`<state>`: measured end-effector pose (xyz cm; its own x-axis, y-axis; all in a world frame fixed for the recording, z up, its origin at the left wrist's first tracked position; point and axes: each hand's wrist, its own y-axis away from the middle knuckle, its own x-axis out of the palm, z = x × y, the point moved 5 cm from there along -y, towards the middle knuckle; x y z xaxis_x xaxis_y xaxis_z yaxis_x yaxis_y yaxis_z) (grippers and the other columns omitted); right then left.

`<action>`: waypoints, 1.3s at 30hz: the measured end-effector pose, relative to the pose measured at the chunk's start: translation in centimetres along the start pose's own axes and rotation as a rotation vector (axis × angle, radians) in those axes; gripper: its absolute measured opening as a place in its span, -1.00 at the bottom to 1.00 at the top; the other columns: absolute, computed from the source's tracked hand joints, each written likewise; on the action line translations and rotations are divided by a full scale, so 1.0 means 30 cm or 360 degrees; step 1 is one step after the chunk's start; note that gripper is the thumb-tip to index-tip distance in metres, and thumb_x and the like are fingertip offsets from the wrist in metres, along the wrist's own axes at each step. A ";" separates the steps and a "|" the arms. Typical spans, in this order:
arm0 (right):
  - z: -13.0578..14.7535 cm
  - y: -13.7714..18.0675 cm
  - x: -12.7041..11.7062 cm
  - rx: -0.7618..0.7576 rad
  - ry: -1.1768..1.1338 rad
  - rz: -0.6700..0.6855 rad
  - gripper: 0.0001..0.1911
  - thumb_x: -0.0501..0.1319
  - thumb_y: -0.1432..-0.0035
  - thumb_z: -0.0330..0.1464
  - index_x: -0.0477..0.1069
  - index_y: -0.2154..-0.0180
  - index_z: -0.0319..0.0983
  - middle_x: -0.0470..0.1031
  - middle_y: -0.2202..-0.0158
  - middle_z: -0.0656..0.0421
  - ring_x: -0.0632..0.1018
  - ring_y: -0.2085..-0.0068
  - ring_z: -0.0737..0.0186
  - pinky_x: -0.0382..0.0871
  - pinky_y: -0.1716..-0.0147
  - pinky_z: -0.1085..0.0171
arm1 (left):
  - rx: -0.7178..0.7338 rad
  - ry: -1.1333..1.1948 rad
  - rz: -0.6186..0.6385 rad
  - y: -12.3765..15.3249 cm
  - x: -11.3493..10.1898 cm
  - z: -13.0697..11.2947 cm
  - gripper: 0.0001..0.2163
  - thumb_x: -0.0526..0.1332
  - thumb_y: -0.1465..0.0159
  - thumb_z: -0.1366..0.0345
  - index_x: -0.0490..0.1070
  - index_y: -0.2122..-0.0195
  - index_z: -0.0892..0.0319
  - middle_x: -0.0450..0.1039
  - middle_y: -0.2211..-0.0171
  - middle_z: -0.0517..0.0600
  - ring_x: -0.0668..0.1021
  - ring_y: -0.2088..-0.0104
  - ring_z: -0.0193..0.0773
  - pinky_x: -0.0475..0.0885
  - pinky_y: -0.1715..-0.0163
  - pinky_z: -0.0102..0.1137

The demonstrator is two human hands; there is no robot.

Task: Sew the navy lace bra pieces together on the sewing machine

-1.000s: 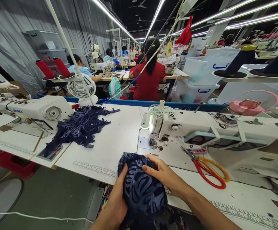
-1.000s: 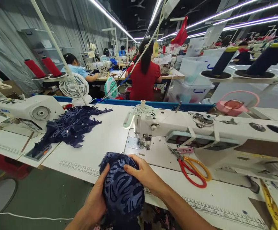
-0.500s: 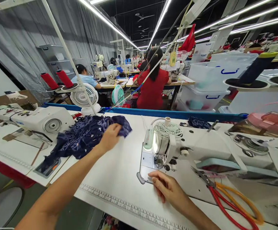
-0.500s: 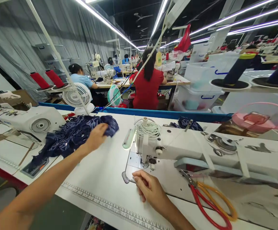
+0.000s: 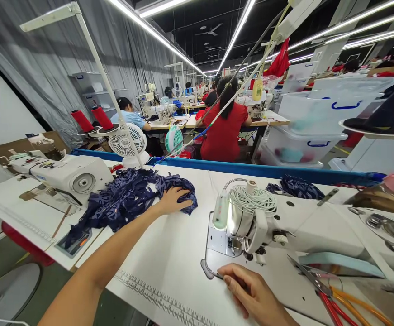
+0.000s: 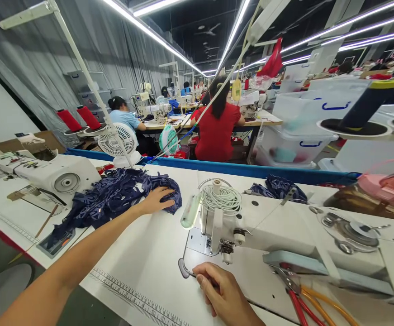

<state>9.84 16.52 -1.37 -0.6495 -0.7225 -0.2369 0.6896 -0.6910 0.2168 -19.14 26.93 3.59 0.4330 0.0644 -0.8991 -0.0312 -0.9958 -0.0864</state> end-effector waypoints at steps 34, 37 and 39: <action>0.006 -0.003 -0.018 -0.0065 -0.0166 -0.0105 -0.52 0.12 -0.19 0.05 0.43 0.21 -0.24 0.29 0.59 0.29 0.34 0.59 0.37 0.29 0.62 0.37 | 0.0123 0.1119 -0.0165 0.265 -0.058 -0.229 -0.77 0.33 -0.14 0.12 0.49 0.51 0.16 0.50 0.17 0.06 0.52 0.14 -0.13 0.40 0.11 -0.28; 0.000 0.021 -0.048 -0.0027 -0.0112 -0.0306 -0.56 0.11 -0.20 0.01 0.44 0.23 -0.24 0.29 0.58 0.28 0.36 0.58 0.35 0.29 0.64 0.37 | 0.0249 0.0928 0.0046 0.404 0.139 -0.329 -0.81 0.35 -0.13 0.18 0.57 0.24 0.07 0.51 0.03 0.08 0.43 -0.07 0.05 0.20 -0.15 -0.06; 0.014 0.052 -0.072 -0.0061 0.0107 -0.0500 -0.64 0.08 -0.25 -0.07 0.45 0.24 -0.22 0.35 0.52 0.23 0.42 0.52 0.31 0.33 0.59 0.34 | 0.0357 0.0602 0.0014 0.451 0.204 -0.357 -0.70 0.27 -0.22 0.19 0.50 0.01 0.04 0.43 -0.10 0.10 0.34 -0.17 0.10 0.12 -0.18 0.03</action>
<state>12.18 17.00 -0.12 -0.8110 -0.4698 -0.3487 0.4709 -0.8778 0.0874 -7.26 13.15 1.53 0.7298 -0.0142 -0.6836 -0.2133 -0.9546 -0.2080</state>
